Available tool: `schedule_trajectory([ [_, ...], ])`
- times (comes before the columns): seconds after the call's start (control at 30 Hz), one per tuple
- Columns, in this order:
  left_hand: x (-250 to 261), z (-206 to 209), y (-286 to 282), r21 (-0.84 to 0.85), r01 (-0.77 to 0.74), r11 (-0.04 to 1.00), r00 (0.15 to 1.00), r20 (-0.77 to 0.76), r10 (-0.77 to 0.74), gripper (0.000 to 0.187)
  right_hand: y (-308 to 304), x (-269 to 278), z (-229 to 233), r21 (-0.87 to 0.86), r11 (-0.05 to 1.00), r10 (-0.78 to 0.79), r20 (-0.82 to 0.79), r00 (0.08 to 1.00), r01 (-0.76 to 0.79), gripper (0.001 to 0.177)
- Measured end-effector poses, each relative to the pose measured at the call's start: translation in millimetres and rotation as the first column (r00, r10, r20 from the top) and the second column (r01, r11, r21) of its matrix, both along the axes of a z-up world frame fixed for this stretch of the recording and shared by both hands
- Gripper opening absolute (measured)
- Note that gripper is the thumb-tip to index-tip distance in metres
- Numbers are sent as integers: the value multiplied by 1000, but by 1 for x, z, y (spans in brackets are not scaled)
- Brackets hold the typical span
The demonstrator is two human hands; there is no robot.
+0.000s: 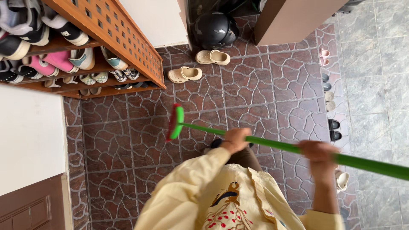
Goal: The person sweeps the tiled floor using a broom, gathering debris near a shoe rack and under objects.
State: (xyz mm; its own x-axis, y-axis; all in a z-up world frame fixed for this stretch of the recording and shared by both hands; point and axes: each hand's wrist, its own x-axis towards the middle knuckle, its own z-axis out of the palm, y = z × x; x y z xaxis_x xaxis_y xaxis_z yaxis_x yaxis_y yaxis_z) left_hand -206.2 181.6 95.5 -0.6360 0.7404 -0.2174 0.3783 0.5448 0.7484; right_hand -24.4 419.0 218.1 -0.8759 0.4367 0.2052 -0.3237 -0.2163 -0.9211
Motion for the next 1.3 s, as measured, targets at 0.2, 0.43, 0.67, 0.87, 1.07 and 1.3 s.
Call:
schedule_trajectory([
  [0.2, -42, -73, -99, -325, -159, 932, 987, -51, 150, 8, -98, -54, -24, 97, 950, 213, 493, 844, -297, 21],
  [0.43, -48, -97, -11, -240, -182, 954, 983, -17, 184, 6, -26, -64, -11, 85, 949, 241, 425, 872, -304, 30],
  [0.67, -8, -78, 175, 62, 47, 997, 996, 66, -52, 15, 107, -10, 58, 209, 973, 1, 420, 908, -98, 33],
  [0.87, 22, -34, 309, 66, 210, 976, 962, 162, -218, 8, 182, 7, 121, 398, 917, -103, 301, 948, -27, 31],
  [1.07, 11, 24, 337, 27, 291, 956, 950, 112, -292, 10, 224, 3, 139, 373, 927, 4, 115, 993, -47, 42],
  [1.3, -23, 36, 274, -31, 231, 973, 963, 153, -223, 15, 249, -27, 97, 188, 982, 4, 145, 989, -31, 39],
])
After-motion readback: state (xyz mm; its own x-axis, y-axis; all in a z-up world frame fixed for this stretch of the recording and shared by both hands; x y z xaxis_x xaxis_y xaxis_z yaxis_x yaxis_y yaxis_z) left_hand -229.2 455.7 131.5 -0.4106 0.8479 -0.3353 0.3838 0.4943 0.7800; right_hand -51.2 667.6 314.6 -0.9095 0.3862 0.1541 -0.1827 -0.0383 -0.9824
